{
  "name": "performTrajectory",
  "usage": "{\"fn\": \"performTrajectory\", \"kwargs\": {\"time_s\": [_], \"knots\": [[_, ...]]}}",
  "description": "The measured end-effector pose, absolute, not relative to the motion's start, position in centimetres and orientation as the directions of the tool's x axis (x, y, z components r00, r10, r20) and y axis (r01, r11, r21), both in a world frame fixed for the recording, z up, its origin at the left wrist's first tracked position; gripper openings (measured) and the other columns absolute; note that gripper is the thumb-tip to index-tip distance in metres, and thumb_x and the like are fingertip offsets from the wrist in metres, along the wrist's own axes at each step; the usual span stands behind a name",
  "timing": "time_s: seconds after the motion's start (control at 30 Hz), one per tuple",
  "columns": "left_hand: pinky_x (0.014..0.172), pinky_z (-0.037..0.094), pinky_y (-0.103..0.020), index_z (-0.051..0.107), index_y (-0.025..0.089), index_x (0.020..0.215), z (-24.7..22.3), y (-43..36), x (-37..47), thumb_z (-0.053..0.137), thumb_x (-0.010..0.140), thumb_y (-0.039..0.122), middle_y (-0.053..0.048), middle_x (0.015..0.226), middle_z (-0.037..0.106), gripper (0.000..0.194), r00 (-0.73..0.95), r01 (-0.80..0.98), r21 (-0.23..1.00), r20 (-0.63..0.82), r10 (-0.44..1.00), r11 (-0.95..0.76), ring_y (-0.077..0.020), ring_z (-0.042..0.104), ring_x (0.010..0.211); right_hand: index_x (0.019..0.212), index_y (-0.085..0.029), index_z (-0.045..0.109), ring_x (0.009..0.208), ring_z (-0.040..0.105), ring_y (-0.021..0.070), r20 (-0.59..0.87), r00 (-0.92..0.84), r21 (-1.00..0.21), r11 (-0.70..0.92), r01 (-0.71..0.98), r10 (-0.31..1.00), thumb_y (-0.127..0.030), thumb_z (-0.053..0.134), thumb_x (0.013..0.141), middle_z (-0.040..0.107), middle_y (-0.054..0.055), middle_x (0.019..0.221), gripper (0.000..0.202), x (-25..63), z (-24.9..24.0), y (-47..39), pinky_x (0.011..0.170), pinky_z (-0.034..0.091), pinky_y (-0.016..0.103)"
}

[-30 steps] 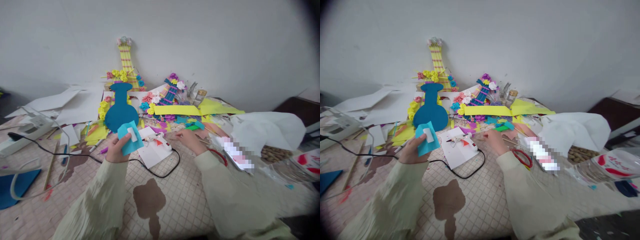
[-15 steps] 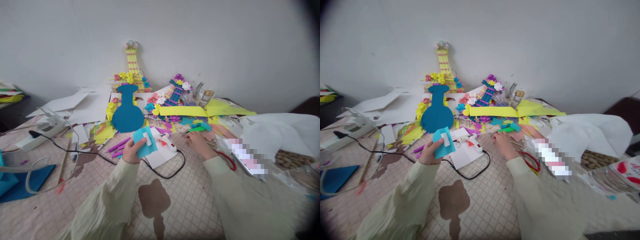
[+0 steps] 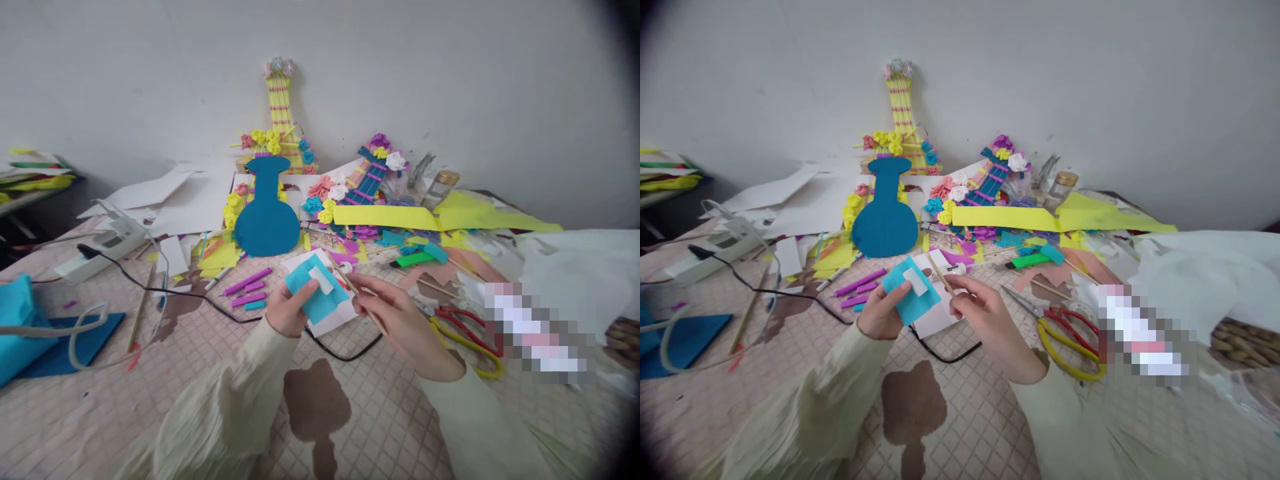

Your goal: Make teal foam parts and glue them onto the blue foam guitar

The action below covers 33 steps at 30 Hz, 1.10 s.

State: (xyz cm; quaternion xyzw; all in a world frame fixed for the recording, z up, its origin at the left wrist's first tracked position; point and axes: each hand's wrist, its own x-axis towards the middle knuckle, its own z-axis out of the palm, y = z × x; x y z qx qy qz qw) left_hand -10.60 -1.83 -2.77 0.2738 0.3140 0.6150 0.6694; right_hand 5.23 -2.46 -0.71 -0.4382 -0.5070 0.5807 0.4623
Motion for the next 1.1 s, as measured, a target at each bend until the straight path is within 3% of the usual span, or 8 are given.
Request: {"fn": "performTrajectory", "kwargs": {"time_s": [0.13, 0.47, 0.63, 0.77, 1.1], "knots": [[0.080, 0.050, -0.041, 0.068, 0.013, 0.085, -3.6, -1.6, -10.6, 0.072, 0.063, 0.025, -0.009, 0.088, 0.071, 0.025, 0.050, -0.647, 0.753, -0.110, 0.993, 0.116, -0.0277, 0.064, 0.089, 0.105, -0.019, 0.063, 0.066, 0.054, 0.0118, -0.038, -0.193, -0.997, -0.049, -0.054, 0.980, -0.022, 0.059, 0.070, 0.060, 0.000, 0.067, 0.035, 5.7, -0.9, -2.8, 0.062, 0.044, 0.025], [0.084, 0.049, -0.040, 0.067, 0.013, 0.079, -4.0, -1.6, -10.2, 0.074, 0.062, 0.025, -0.006, 0.078, 0.071, 0.022, 0.040, -0.653, 0.744, -0.151, 0.988, 0.140, -0.0246, 0.066, 0.083, 0.094, -0.017, 0.061, 0.058, 0.057, 0.0115, 0.020, -0.136, -0.998, 0.028, 0.058, 0.991, -0.024, 0.058, 0.073, 0.061, -0.001, 0.059, 0.023, 5.6, -1.1, -3.3, 0.057, 0.049, 0.026], [0.082, 0.051, -0.039, 0.067, 0.014, 0.078, -3.8, -1.7, -10.0, 0.075, 0.061, 0.025, -0.006, 0.080, 0.072, 0.022, 0.045, -0.645, 0.750, -0.150, 0.988, 0.143, -0.0259, 0.066, 0.085, 0.099, -0.018, 0.060, 0.041, 0.045, 0.0078, -0.006, -0.153, -0.996, 0.008, 0.092, 0.988, -0.029, 0.056, 0.075, 0.053, -0.004, 0.053, 0.027, 5.6, -1.4, -3.4, 0.036, 0.036, 0.021], [0.082, 0.051, -0.039, 0.067, 0.014, 0.079, -3.9, -1.7, -9.9, 0.074, 0.061, 0.026, -0.007, 0.083, 0.072, 0.023, 0.035, -0.628, 0.764, -0.161, 0.986, 0.147, -0.0273, 0.064, 0.089, 0.097, -0.018, 0.061, 0.043, 0.046, 0.0081, 0.017, -0.163, -0.992, 0.036, 0.119, 0.986, -0.028, 0.056, 0.075, 0.049, -0.004, 0.054, 0.025, 5.5, -1.5, -3.5, 0.035, 0.034, 0.020], [0.080, 0.052, -0.038, 0.066, 0.014, 0.088, -4.4, -1.7, -10.0, 0.074, 0.060, 0.027, -0.009, 0.088, 0.071, 0.032, 0.063, -0.616, 0.765, -0.192, 0.979, 0.190, -0.0280, 0.064, 0.091, 0.100, -0.021, 0.061, 0.053, 0.051, 0.0063, 0.148, -0.186, -0.947, 0.194, 0.258, 0.971, -0.022, 0.053, 0.079, 0.060, 0.004, 0.094, 0.022, 5.6, -1.8, -3.6, 0.047, 0.044, 0.022]]}}
